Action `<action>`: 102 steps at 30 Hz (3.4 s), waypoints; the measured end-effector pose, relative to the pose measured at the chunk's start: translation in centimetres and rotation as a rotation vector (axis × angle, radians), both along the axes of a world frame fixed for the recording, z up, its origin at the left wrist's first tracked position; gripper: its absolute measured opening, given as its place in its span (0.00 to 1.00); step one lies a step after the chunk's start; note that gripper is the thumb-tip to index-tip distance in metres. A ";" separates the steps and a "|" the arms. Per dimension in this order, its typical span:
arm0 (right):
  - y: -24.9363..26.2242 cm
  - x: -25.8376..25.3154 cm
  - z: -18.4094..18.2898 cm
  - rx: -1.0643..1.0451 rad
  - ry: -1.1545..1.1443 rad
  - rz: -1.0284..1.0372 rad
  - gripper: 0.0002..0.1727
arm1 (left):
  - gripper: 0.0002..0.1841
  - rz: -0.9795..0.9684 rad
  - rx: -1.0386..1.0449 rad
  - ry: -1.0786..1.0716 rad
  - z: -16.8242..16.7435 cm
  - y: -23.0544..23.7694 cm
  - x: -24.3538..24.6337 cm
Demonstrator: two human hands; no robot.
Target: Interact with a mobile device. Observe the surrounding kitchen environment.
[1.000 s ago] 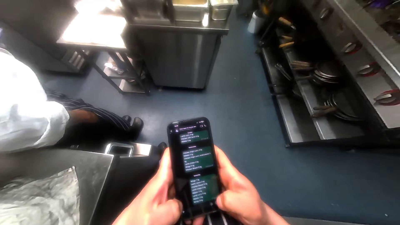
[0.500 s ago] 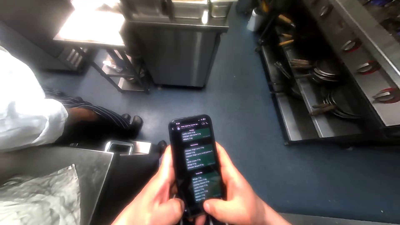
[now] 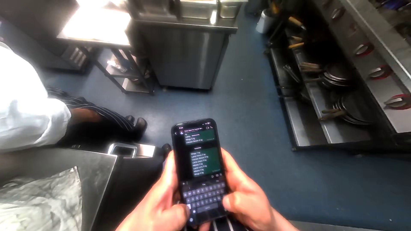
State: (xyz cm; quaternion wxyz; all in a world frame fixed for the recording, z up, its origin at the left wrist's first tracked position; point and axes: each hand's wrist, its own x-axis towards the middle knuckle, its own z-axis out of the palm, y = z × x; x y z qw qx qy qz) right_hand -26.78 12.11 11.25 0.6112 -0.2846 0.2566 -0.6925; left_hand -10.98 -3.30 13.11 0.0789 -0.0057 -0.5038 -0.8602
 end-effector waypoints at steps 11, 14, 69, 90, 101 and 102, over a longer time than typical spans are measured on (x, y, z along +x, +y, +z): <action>0.0 0.2 0.6 0.072 0.077 -0.058 0.51 | 0.48 0.038 0.000 -0.059 0.1 0.3 -0.2; 0.0 0.2 0.6 0.070 0.106 -0.068 0.51 | 0.49 0.009 0.012 0.015 -0.3 0.2 -0.3; -0.7 1.8 0.2 0.069 0.168 -0.141 0.49 | 0.62 0.026 -0.137 0.063 -1.5 0.0 1.6; -0.1 1.3 -0.4 -0.003 0.103 -0.068 0.51 | 0.60 0.018 -0.119 0.002 -0.6 0.1 1.7; -0.2 1.8 0.6 0.113 0.208 -0.154 0.51 | 0.61 0.022 -0.143 0.054 -1.2 0.3 1.6; -0.4 2.0 0.7 0.140 0.228 -0.176 0.51 | 0.60 0.017 -0.143 0.039 -1.0 0.2 1.7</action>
